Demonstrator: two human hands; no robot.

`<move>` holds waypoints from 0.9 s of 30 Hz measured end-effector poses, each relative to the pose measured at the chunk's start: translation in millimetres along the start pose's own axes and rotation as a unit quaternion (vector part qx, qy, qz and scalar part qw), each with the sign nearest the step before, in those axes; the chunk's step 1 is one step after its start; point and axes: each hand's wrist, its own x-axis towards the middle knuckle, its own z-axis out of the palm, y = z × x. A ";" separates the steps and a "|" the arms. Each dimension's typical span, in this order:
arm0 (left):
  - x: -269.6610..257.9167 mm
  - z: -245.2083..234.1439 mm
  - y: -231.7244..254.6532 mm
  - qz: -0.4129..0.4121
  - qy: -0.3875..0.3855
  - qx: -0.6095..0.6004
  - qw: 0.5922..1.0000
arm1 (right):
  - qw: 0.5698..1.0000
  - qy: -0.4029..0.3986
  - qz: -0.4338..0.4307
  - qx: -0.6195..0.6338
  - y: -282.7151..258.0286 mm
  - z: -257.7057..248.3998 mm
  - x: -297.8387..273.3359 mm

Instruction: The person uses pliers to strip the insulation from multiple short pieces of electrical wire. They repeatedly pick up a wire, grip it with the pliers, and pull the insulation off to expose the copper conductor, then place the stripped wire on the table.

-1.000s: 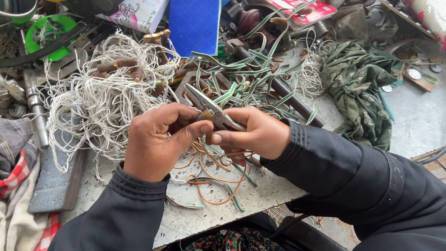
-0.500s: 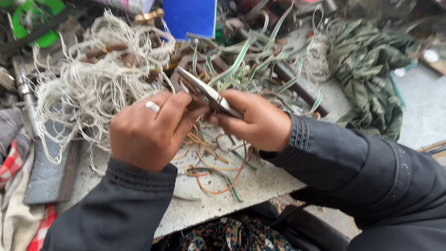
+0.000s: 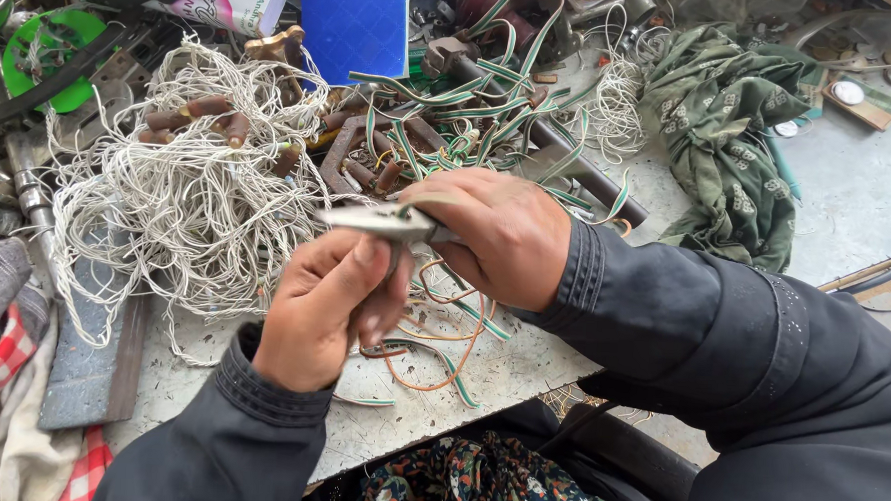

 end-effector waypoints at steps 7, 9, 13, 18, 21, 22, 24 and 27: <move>4.5 4.9 -2.9 0.005 0.020 -0.042 0.999 | 0.999 0.001 0.012 0.049 5.9 2.2 4.0; 8.2 8.6 -0.6 0.051 0.069 0.061 0.994 | 0.993 -0.028 0.080 0.084 5.5 3.2 5.3; 8.3 16.1 8.3 0.056 0.146 0.197 0.968 | 0.985 -0.048 0.116 0.118 2.5 3.3 9.0; 7.9 23.3 15.0 0.109 0.185 0.462 0.861 | 0.991 -0.030 0.091 0.097 5.6 3.5 7.0; 6.6 23.6 14.9 0.192 0.148 0.507 0.827 | 0.987 -0.035 0.118 0.099 7.1 6.2 2.8; 6.3 23.2 15.0 0.203 0.136 0.510 0.824 | 0.985 -0.040 0.133 0.104 6.9 6.8 1.7; 6.5 20.8 16.3 0.229 0.118 0.518 0.816 | 0.976 -0.041 0.143 0.162 5.0 8.2 1.4; 5.3 14.4 16.7 0.239 0.119 0.504 0.821 | 0.893 -0.096 0.294 0.327 -0.4 12.2 1.0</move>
